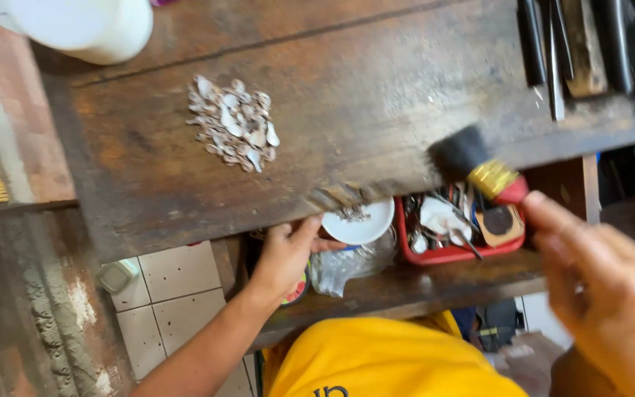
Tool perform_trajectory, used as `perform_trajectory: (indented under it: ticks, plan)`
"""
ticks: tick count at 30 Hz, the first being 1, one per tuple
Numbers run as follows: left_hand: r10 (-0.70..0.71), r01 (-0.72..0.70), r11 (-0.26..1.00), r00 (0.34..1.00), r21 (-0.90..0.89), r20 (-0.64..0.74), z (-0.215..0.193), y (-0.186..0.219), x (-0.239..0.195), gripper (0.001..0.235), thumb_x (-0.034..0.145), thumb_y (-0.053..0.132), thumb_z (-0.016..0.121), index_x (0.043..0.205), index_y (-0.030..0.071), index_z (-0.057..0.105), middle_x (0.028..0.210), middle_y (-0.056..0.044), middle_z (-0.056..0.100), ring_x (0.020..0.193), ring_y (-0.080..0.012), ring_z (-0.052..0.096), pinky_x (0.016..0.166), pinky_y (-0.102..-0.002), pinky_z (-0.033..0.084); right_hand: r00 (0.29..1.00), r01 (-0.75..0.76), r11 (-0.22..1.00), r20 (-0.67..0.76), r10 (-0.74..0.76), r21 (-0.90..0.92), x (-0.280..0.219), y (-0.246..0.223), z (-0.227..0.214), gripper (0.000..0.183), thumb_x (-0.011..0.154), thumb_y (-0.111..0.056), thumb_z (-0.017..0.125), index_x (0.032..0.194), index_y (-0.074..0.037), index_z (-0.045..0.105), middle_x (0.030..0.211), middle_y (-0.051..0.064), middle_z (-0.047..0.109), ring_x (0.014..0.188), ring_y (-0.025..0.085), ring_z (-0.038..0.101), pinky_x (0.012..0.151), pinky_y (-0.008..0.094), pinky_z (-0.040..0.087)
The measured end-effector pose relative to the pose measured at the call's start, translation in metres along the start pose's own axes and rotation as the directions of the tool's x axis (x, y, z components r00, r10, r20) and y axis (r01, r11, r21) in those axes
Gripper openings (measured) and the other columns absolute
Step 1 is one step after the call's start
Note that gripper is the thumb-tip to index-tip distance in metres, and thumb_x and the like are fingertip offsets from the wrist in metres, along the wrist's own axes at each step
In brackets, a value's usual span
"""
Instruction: The person sweeps small metal pieces from a wooden workbench into a white bowl using a brush, then uses a metal file to smooth the edges of individual metal pieces. The person handles the pieces one at a time and places them back on the workbench.
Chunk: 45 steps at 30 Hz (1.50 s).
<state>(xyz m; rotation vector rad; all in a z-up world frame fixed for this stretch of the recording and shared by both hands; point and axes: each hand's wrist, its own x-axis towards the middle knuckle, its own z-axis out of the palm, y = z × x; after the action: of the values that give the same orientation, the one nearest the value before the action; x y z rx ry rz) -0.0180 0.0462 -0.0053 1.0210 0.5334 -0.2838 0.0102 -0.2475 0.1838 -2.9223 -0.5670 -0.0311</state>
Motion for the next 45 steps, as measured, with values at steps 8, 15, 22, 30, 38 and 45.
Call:
perform_trajectory:
  ticks: [8,15,22,30,38,45]
  plan:
    - [0.01,-0.015,0.995,0.999,0.103,0.05,0.0,0.032,-0.008,0.038,0.104,0.017,0.05,0.139,0.006,0.055,0.132,-0.016,0.065,0.101,-0.0256,0.07,0.08,-0.037,0.07,0.969,0.247,0.951,-0.03,-0.246,0.186,0.12,-0.01,0.012,0.046,0.106,0.003,0.063,0.152,-0.007,0.067,0.066,0.011,0.037,0.043,0.022,0.031,0.048,0.039,0.029]
    - [-0.011,0.011,0.993,1.0,0.116,-0.002,-0.004,0.027,-0.004,0.04,0.1,0.017,0.056,0.137,0.005,0.061,0.136,-0.012,0.068,0.102,-0.0287,0.075,0.079,-0.037,0.07,0.784,0.437,0.689,-0.13,-0.606,-0.579,0.244,-0.058,0.038,0.038,0.123,-0.029,0.059,0.156,-0.041,0.075,0.075,-0.015,0.058,0.053,0.005,0.048,0.049,0.023,0.039]
    - [0.031,-0.031,0.999,0.999,0.018,0.012,-0.006,0.022,-0.002,0.029,0.097,0.004,0.06,0.126,0.001,0.061,0.129,-0.02,0.067,0.111,-0.0355,0.071,0.081,-0.044,0.071,0.829,0.558,0.62,0.336,-0.447,-0.553,0.151,-0.07,0.021,0.067,0.1,-0.026,0.052,0.165,-0.027,0.037,0.064,-0.006,0.058,0.036,0.006,0.053,0.029,0.024,0.046]
    - [0.08,-0.073,0.98,0.996,0.187,-0.031,-0.003,0.028,-0.005,0.022,0.098,0.011,0.059,0.117,0.007,0.069,0.12,-0.012,0.074,0.11,-0.0271,0.073,0.093,-0.039,0.066,0.767,0.637,0.565,0.357,-0.533,-0.524,0.059,-0.038,0.019,0.081,0.086,-0.012,0.063,0.163,-0.024,0.041,0.071,-0.004,0.051,0.049,0.01,0.058,0.046,0.028,0.054]
    - [0.187,-0.107,0.948,0.949,0.3,-0.253,0.002,0.014,-0.002,0.039,0.091,0.021,0.074,0.121,-0.004,0.072,0.119,-0.025,0.073,0.11,-0.0277,0.071,0.092,-0.051,0.061,0.81,0.582,0.796,0.205,-0.549,-0.167,0.04,0.005,0.026,0.06,0.101,-0.005,0.058,0.16,-0.015,0.051,0.087,0.01,0.055,0.066,0.024,0.065,0.059,0.037,0.054]
    - [0.118,-0.101,0.953,0.992,0.284,-0.045,-0.012,0.023,-0.031,0.015,0.1,0.008,0.053,0.094,-0.003,0.062,0.086,-0.009,0.062,0.076,-0.0182,0.069,0.067,-0.036,0.074,0.912,0.4,0.917,-0.105,-0.397,0.008,0.056,0.045,0.075,0.042,0.128,0.017,0.066,0.17,0.017,0.065,0.135,0.035,0.059,0.101,0.042,0.061,0.087,0.048,0.052]
